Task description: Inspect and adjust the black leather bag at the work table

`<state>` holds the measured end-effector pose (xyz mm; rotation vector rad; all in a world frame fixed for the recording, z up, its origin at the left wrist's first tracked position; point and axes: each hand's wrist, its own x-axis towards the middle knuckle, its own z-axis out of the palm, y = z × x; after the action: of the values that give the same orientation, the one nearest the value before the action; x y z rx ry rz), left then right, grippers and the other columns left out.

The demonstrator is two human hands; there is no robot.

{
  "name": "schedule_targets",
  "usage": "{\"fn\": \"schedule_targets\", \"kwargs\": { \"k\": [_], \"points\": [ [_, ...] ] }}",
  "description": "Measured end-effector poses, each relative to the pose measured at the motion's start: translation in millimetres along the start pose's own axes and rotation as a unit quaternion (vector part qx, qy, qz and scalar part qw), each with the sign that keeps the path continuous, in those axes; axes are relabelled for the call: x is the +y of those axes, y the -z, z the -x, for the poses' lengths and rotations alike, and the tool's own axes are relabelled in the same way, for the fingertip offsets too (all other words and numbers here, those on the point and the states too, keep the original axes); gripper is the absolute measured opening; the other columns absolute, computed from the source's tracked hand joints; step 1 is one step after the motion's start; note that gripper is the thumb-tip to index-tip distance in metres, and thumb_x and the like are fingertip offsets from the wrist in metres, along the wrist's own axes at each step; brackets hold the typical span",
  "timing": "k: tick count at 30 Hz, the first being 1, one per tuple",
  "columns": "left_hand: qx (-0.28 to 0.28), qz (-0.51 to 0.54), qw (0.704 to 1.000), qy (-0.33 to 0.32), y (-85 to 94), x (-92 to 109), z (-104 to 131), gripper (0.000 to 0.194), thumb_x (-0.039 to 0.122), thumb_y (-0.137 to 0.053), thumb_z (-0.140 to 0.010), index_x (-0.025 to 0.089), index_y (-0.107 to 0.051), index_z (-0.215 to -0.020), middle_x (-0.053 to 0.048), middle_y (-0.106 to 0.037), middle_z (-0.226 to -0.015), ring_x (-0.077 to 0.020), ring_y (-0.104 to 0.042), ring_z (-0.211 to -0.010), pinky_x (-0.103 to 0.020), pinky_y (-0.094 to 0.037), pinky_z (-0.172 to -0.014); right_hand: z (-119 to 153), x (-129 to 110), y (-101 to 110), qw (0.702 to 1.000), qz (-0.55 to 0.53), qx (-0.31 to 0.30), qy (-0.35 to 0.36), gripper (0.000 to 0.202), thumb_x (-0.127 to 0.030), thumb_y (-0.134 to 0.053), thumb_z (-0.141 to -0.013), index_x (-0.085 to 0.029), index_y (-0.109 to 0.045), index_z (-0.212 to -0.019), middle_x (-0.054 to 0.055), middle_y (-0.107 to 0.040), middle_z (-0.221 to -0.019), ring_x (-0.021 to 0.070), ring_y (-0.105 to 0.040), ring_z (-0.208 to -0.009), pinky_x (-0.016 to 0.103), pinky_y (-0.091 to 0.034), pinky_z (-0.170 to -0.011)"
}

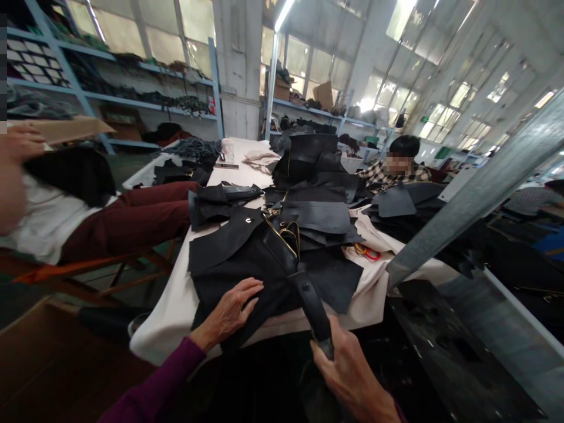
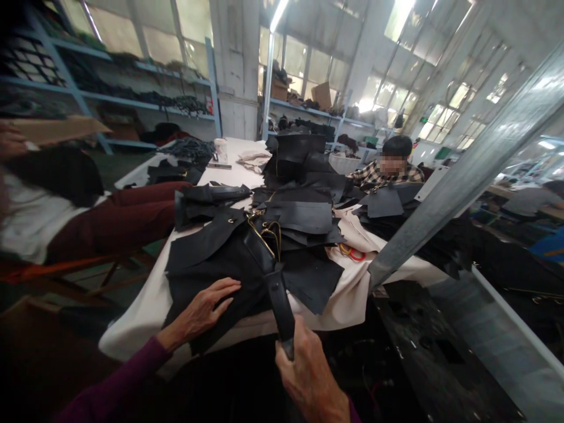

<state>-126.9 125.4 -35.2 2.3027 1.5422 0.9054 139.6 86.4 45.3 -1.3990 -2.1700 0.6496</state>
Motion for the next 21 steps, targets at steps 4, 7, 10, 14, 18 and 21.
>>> {"fn": "schedule_targets", "kwargs": {
  "k": [4,7,10,14,18,21],
  "points": [
    [-0.001,0.005,1.0,0.012,3.2,6,2,0.031,0.023,-0.041,-0.087,0.016,-0.054,-0.114,-0.006,-0.049,-0.122,-0.015,-0.041,-0.117,-0.03,-0.032,-0.104,-30,4,-19,0.999,0.038,0.032,0.009,0.011,-0.018,-0.044,-0.076,-0.017,-0.047,-0.086,0.002,-0.055,-0.066,0.0149,-0.054,-0.059,0.026,-0.042,-0.058],
    [-0.011,0.013,1.0,0.005,17.3,10,-6,0.026,0.023,-0.042,-0.086,0.016,-0.058,-0.106,-0.006,-0.054,-0.114,-0.0158,-0.048,-0.108,-0.029,-0.037,-0.097,-63,3,-10,0.995,0.049,0.086,0.003,0.01,-0.023,-0.045,-0.077,-0.017,-0.045,-0.085,0.004,-0.056,-0.068,0.0175,-0.055,-0.06,0.029,-0.042,-0.059],
    [0.008,-0.029,0.999,0.045,42.0,4,-32,0.022,0.029,-0.043,-0.087,0.015,-0.06,-0.089,-0.006,-0.059,-0.09,-0.0164,-0.055,-0.084,-0.028,-0.044,-0.079,-74,-1,10,0.994,0.036,0.106,-0.005,0.016,-0.029,-0.045,-0.08,-0.017,-0.044,-0.091,0.006,-0.058,-0.073,0.0185,-0.057,-0.065,0.029,-0.043,-0.061],
    [0.14,-0.162,0.971,0.11,65.5,-27,-84,0.033,0.034,-0.052,-0.081,0.01,-0.055,-0.104,-0.013,-0.052,-0.097,-0.0247,-0.049,-0.091,-0.036,-0.04,-0.08,-55,-4,24,0.999,-0.001,0.036,-0.018,0.02,-0.033,-0.043,-0.082,-0.017,-0.045,-0.094,0.005,-0.059,-0.072,0.0176,-0.059,-0.062,0.025,-0.042,-0.054],
    [0.095,-0.105,0.985,0.099,73.0,-57,-123,0.024,0.02,-0.043,-0.082,0.012,-0.061,-0.095,-0.011,-0.052,-0.087,-0.0201,-0.049,-0.077,-0.032,-0.04,-0.073,-31,-1,17,0.999,-0.03,-0.034,-0.007,0.026,-0.033,-0.042,-0.081,-0.015,-0.046,-0.099,0.006,-0.061,-0.071,0.0165,-0.059,-0.059,0.023,-0.041,-0.049],
    [0.064,-0.06,0.993,0.073,90.7,-56,-131,0.025,0.016,-0.039,-0.081,0.012,-0.064,-0.082,-0.008,-0.056,-0.079,-0.0179,-0.051,-0.074,-0.029,-0.039,-0.072,-24,-5,13,0.998,-0.054,-0.024,0.015,0.027,-0.033,-0.045,-0.077,-0.016,-0.049,-0.098,0.005,-0.061,-0.071,0.0175,-0.06,-0.064,0.023,-0.041,-0.049]
  ]
}}
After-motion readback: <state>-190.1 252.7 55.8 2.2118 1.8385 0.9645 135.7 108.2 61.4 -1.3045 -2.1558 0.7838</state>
